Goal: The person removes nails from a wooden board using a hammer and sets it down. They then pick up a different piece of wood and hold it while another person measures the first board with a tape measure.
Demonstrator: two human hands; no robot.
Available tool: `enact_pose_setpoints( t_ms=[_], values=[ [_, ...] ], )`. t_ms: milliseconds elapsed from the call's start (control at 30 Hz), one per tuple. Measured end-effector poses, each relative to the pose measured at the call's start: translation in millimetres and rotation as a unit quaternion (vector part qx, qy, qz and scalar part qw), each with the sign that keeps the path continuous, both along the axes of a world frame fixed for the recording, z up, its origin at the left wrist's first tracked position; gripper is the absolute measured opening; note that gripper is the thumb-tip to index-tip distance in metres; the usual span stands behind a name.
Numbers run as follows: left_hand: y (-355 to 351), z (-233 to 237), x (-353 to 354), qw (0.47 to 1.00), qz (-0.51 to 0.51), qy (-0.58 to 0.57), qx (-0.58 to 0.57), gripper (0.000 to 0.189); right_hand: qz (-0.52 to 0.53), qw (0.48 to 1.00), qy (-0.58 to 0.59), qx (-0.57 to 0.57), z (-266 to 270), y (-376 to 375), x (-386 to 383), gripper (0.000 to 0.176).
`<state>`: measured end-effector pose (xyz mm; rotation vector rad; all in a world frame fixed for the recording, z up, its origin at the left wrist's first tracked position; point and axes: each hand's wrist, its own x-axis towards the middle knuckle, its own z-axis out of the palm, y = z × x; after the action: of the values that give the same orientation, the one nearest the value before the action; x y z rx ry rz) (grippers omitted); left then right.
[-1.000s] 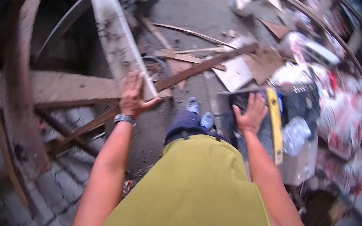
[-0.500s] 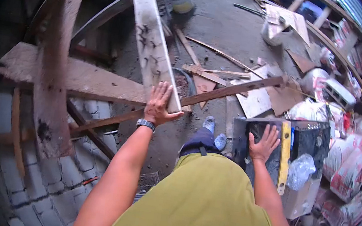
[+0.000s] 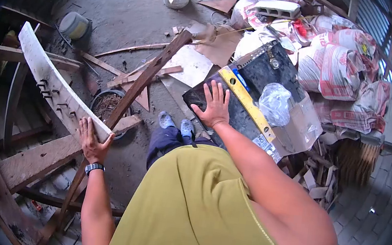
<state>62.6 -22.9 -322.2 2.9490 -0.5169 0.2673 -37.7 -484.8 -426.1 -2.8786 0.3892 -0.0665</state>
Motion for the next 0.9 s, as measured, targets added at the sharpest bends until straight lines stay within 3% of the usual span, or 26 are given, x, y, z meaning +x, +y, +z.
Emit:
enact_pose_setpoints(
  t_ms=[900],
  values=[
    [0.1, 1.3, -0.1, 1.000, -0.001, -0.002, 0.011, 0.110, 0.001, 1.000, -0.001, -0.005, 0.5, 0.0, 0.3, 0.100]
  ],
)
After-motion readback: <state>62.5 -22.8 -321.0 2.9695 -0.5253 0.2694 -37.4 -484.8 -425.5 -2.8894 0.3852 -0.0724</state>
